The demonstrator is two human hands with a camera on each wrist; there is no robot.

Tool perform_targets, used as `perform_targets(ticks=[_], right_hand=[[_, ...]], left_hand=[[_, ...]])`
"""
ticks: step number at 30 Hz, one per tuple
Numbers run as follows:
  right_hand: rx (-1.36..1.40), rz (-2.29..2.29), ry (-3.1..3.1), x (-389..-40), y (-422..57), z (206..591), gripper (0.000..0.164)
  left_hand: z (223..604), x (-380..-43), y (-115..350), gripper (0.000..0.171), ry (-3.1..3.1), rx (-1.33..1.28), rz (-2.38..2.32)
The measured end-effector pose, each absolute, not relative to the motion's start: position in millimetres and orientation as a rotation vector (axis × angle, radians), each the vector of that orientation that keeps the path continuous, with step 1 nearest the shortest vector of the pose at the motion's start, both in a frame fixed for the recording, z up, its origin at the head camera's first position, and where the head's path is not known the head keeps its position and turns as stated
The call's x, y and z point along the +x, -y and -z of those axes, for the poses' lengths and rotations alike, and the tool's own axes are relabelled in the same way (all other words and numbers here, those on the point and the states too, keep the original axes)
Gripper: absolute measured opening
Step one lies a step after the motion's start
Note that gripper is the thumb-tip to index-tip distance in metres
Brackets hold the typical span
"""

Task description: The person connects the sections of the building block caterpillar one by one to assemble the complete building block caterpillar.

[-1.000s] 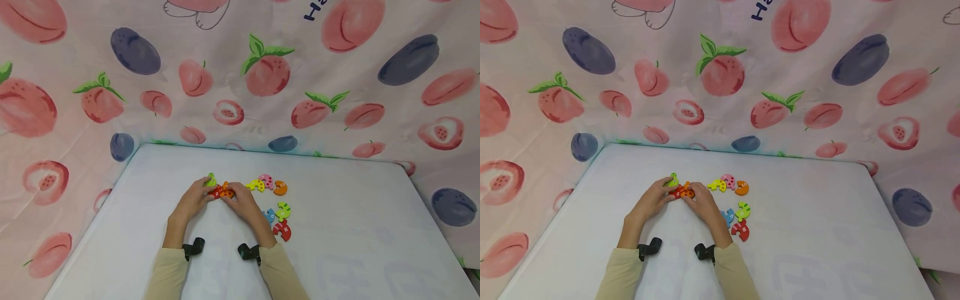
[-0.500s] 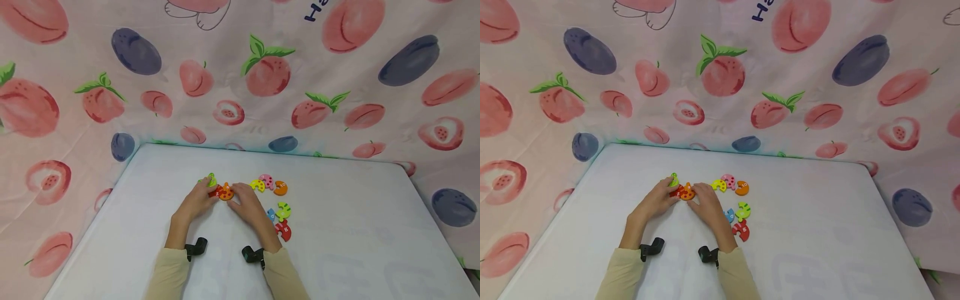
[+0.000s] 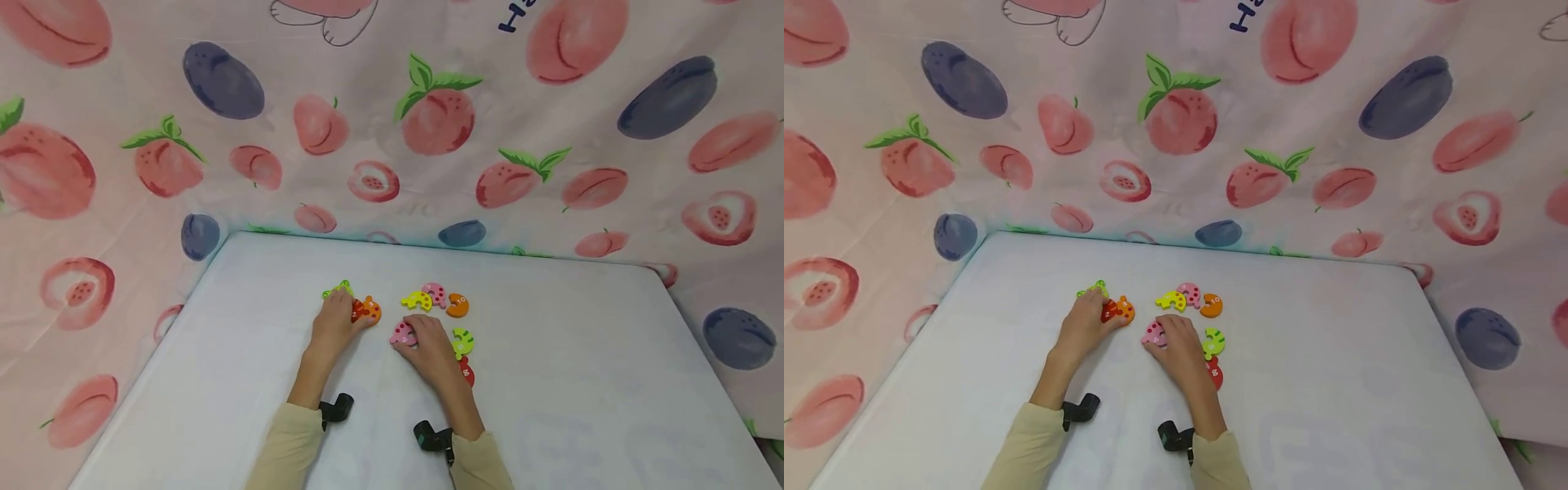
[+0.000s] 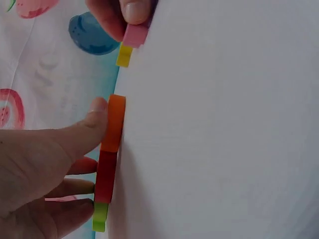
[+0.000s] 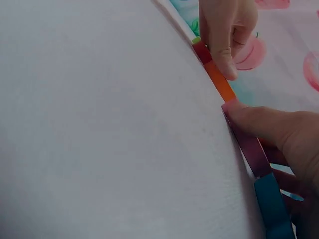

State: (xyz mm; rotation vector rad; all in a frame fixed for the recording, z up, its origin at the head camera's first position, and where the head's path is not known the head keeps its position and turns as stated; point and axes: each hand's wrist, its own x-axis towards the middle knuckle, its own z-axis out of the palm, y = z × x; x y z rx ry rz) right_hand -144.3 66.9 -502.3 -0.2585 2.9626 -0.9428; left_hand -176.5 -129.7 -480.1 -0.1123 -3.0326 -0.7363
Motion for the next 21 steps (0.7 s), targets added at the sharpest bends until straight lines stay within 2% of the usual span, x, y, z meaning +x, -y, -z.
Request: perform_targets(ticks=[9, 13, 15, 17, 21], right_hand=[[-0.378, 0.978, -2.972, -145.2, -71.3, 504.5, 0.054], [-0.335, 1.039, -2.949, -147.2, -71.4, 505.7, 0.047], [-0.291, 1.073, -2.954, -148.3, -71.4, 506.2, 0.046], [-0.254, 1.099, -2.958, -148.5, -71.6, 505.8, 0.048], [-0.193, 1.096, -2.962, -147.8, -72.0, 504.9, 0.056]], left_hand=[[479.6, -177.2, 130.2, 0.047, 3.013, -0.105, 0.8], [479.3, -176.7, 131.5, 0.059, 3.077, -0.162, 0.779], [479.8, -176.1, 131.0, 0.072, 3.102, -0.181, 0.764], [480.9, -175.8, 129.2, 0.084, 3.101, -0.179, 0.766], [484.2, -176.1, 124.9, 0.095, 3.075, -0.19, 0.722]])
